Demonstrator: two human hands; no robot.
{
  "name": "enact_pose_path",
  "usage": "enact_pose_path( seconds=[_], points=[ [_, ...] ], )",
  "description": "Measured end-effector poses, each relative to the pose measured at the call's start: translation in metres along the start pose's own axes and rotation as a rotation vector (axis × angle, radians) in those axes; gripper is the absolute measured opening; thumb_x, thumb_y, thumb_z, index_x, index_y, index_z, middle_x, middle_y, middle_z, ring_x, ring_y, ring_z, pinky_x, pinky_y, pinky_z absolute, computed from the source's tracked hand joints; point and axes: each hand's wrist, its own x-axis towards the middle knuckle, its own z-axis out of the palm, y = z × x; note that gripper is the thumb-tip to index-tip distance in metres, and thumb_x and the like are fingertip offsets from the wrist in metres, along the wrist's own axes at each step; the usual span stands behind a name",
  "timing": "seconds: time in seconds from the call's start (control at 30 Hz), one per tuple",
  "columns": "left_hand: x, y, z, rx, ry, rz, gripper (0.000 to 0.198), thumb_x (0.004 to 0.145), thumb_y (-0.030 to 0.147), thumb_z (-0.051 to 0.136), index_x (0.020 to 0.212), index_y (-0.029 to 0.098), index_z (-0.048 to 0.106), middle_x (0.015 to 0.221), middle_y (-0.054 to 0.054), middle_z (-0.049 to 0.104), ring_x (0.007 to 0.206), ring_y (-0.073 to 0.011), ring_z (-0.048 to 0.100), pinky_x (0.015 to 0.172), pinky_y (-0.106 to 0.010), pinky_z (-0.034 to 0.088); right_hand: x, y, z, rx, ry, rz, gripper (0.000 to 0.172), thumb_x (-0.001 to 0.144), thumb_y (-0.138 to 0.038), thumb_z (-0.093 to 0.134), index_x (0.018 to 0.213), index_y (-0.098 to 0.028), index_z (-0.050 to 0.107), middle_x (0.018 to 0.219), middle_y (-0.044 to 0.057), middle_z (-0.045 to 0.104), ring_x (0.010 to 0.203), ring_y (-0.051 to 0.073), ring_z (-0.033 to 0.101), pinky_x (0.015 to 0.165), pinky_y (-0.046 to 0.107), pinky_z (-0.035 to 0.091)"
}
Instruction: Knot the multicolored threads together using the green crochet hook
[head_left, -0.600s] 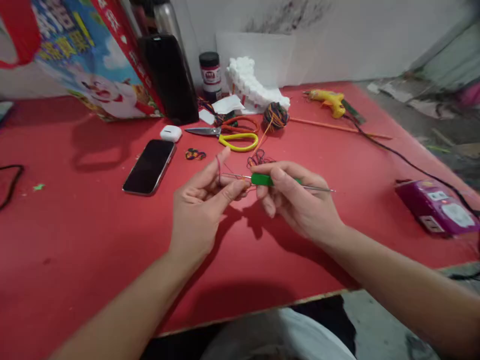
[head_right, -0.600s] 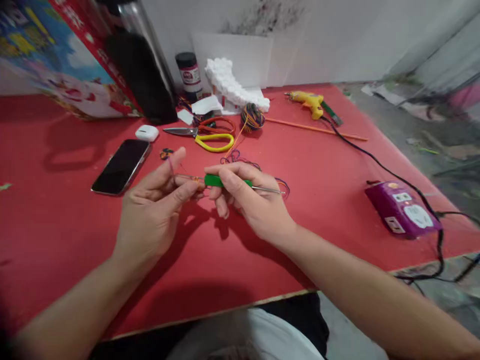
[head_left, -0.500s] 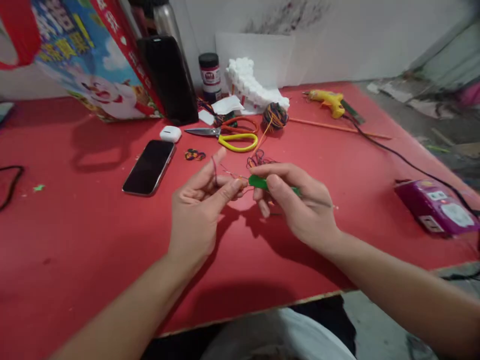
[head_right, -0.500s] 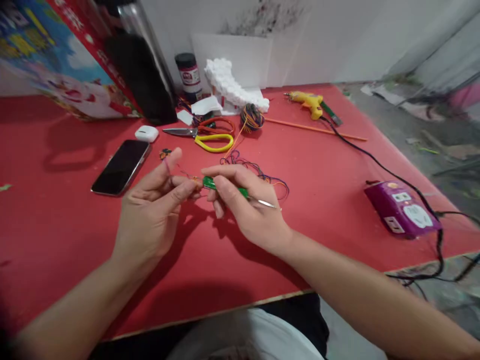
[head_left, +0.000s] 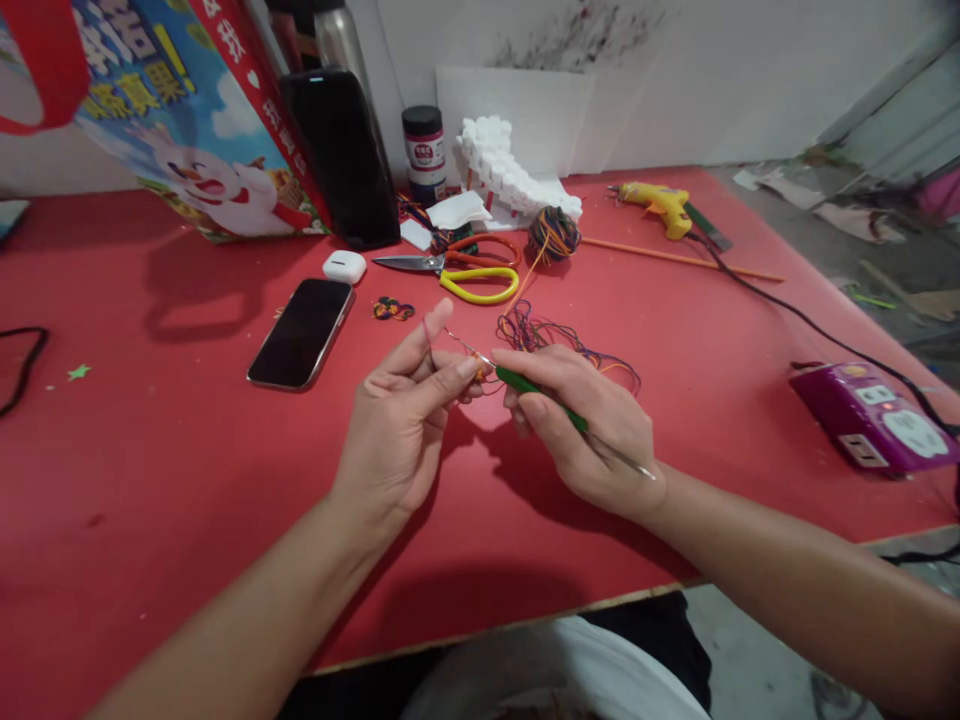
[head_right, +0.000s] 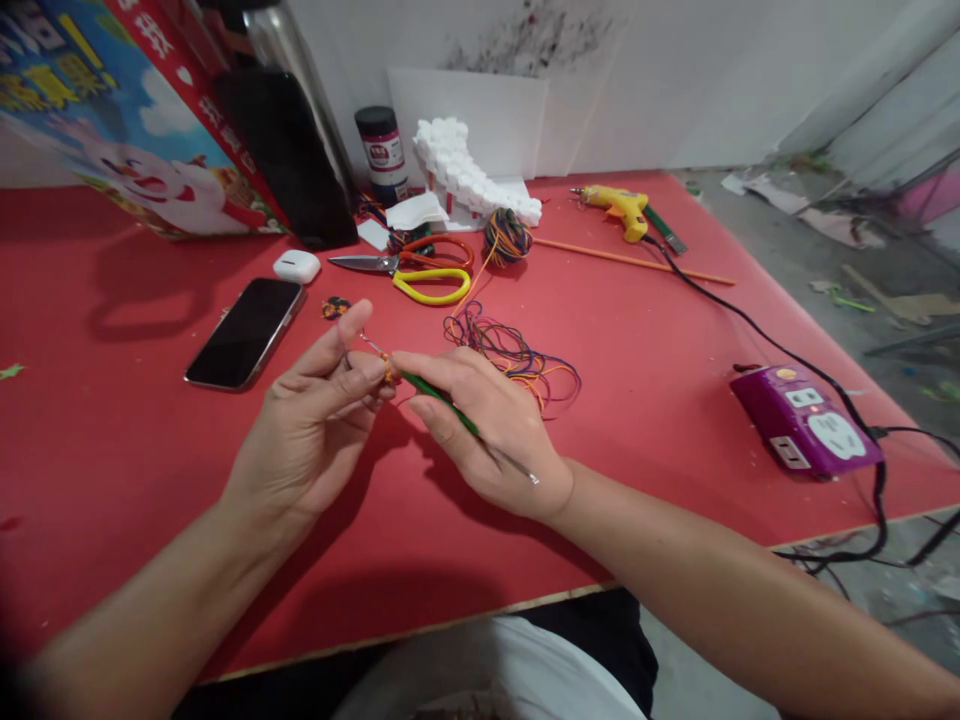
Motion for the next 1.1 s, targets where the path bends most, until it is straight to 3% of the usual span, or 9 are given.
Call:
enact_pose_path(
  seconds=[0.17, 0.57, 0.87, 1.1],
  points=[
    [0.004, 0.006, -0.003, 0.027, -0.002, 0.021, 0.042, 0.069, 0.003, 0.088, 0.107, 0.02, 0.085, 0.068, 0.002, 0.078, 0.064, -0.0059, 0.069, 0.07, -0.013, 0.055, 0.003, -0.001, -0.004, 0.132, 0.006, 0.088, 0.029, 0.11, -0.023, 0.054, 0.134, -0.018, 0.069, 0.076, 0.001, 0.068, 0.072, 0.017, 0.064, 0.077, 0.036, 0.053],
    [0.012, 0.017, -0.008, 0.076, -0.074, 0.011, 0.04, 0.065, 0.004, 0.089, 0.103, 0.018, 0.086, 0.063, 0.003, 0.074, 0.062, -0.007, 0.068, 0.067, -0.013, 0.056, 0.009, 0.0, -0.016, 0.254, 0.002, 0.141, 0.027, 0.105, -0.02, 0.062, 0.128, -0.02, 0.077, 0.084, 0.004, 0.071, 0.065, 0.013, 0.06, 0.065, 0.032, 0.051],
    [0.014, 0.024, -0.014, 0.068, -0.148, -0.105, 0.045, 0.063, 0.002, 0.086, 0.106, 0.015, 0.086, 0.064, 0.001, 0.07, 0.062, -0.0096, 0.068, 0.062, -0.015, 0.056, 0.015, 0.001, -0.036, 0.562, -0.028, 0.412, 0.02, 0.102, -0.029, 0.07, 0.113, -0.021, 0.085, 0.078, 0.003, 0.068, 0.055, 0.01, 0.057, 0.05, 0.027, 0.047],
    [0.012, 0.025, -0.013, 0.077, -0.154, -0.199, 0.041, 0.068, 0.002, 0.081, 0.105, 0.017, 0.086, 0.066, 0.0, 0.068, 0.062, -0.0113, 0.066, 0.064, -0.02, 0.056, 0.02, 0.006, -0.037, 0.827, -0.058, 0.578, 0.023, 0.097, -0.036, 0.076, 0.106, -0.018, 0.086, 0.066, 0.001, 0.063, 0.049, 0.009, 0.049, 0.044, 0.026, 0.043]
  ],
)
